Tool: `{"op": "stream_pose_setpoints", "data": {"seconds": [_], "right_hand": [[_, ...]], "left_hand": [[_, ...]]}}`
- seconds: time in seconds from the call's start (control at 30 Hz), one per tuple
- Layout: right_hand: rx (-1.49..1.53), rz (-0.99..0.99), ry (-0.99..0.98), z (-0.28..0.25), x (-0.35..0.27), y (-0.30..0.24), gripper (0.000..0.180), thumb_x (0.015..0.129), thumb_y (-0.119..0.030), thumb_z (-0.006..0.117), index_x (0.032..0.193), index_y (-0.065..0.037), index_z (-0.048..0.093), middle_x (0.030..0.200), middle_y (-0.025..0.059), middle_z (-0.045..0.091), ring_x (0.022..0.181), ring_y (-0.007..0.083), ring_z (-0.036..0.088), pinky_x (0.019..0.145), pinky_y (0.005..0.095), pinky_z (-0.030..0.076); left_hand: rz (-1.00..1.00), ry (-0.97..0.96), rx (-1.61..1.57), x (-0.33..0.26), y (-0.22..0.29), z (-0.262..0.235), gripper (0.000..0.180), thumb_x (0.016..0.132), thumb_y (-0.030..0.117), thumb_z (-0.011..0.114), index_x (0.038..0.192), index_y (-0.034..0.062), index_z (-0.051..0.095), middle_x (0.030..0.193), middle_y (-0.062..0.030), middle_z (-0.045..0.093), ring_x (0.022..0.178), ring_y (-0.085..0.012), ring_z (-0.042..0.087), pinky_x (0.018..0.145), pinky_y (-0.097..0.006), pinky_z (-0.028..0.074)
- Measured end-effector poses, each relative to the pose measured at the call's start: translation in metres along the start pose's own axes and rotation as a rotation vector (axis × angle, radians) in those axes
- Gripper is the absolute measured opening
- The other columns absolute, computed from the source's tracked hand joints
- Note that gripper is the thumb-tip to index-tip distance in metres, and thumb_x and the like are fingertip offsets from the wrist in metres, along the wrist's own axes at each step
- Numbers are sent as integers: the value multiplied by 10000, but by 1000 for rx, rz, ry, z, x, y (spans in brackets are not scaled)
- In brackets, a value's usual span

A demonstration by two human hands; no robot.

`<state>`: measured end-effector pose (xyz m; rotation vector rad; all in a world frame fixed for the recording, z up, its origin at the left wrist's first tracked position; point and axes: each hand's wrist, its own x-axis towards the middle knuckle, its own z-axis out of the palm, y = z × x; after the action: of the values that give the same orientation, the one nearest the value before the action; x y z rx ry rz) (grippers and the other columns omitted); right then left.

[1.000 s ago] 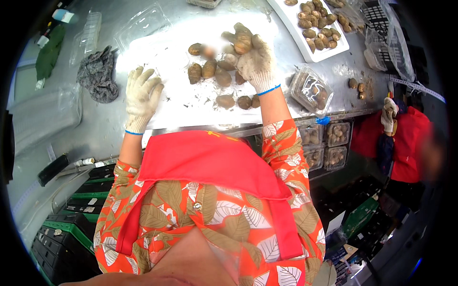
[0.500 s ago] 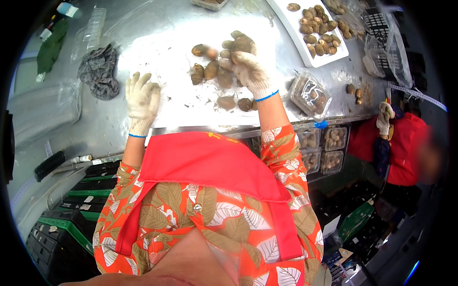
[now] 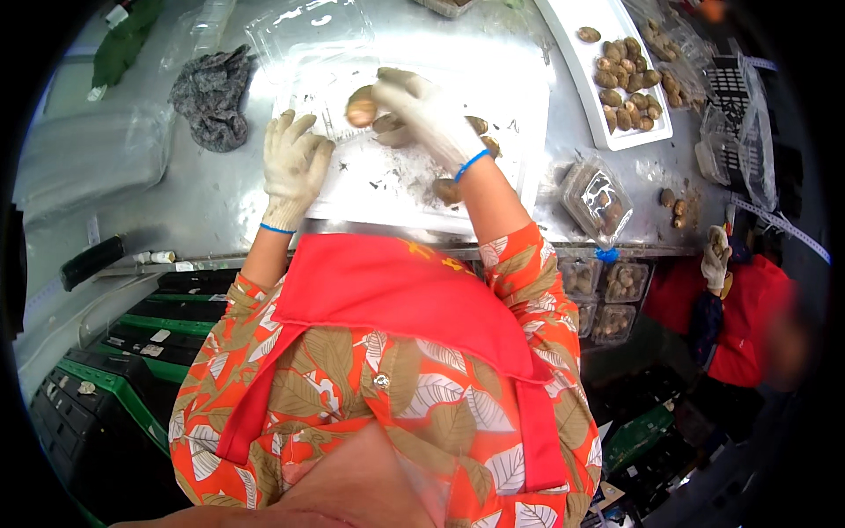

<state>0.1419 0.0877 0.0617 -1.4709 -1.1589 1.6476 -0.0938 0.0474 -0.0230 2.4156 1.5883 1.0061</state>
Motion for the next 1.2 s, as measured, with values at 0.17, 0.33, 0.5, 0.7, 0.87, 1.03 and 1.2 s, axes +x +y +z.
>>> {"op": "stream_pose_setpoints", "data": {"seconds": [0.17,0.33,0.5,0.7,0.87,1.03,1.2], "right_hand": [[-29,-61,95,-68,-26,-2,483,1005,-255,602,1383,42,554,1167,171,694,869,200,730,707,261,614],[-212,-54,432,-116,-61,26,452,930,-199,698,1301,50,630,1161,185,715,967,187,716,783,271,598],[-493,-52,364,-72,-70,47,499,857,-199,729,1307,-3,643,1091,153,730,966,202,707,851,300,558],[-1127,-203,399,-38,-53,52,612,788,-240,748,1357,-57,614,1093,171,697,960,293,696,889,360,547],[-718,-159,289,-58,-51,48,661,771,-207,779,1379,-37,584,1062,123,715,855,250,697,794,350,564],[261,-103,91,-85,-63,62,759,813,-142,743,1473,31,410,1201,225,643,843,141,670,609,197,527],[848,-221,-140,-76,-63,80,770,876,-161,719,1511,6,317,1413,323,481,980,211,685,617,227,579]], "left_hand": [[16,0,-57,0,4,-5,231,754,250,804,913,107,716,1176,-115,665,1241,-401,537,1080,-558,358],[39,-54,18,-1,-3,5,224,759,220,803,949,123,737,1176,-92,679,1249,-375,543,1082,-544,365],[31,-108,48,3,-3,7,279,753,234,813,994,116,740,1194,-102,675,1267,-379,534,1090,-554,363],[-6,-44,-5,6,1,-3,440,750,263,819,1141,95,708,1246,-129,654,1291,-399,510,1111,-565,343],[37,64,-45,18,13,-12,439,749,214,808,1147,68,694,1210,-129,668,1226,-390,556,1078,-544,388],[153,105,-325,32,45,-24,475,748,3,780,1208,31,665,1209,-164,685,1213,-395,601,1050,-481,466],[153,-39,-687,38,79,-11,373,774,-20,748,1140,16,691,1160,-162,709,1157,-365,648,1000,-448,514]]}}
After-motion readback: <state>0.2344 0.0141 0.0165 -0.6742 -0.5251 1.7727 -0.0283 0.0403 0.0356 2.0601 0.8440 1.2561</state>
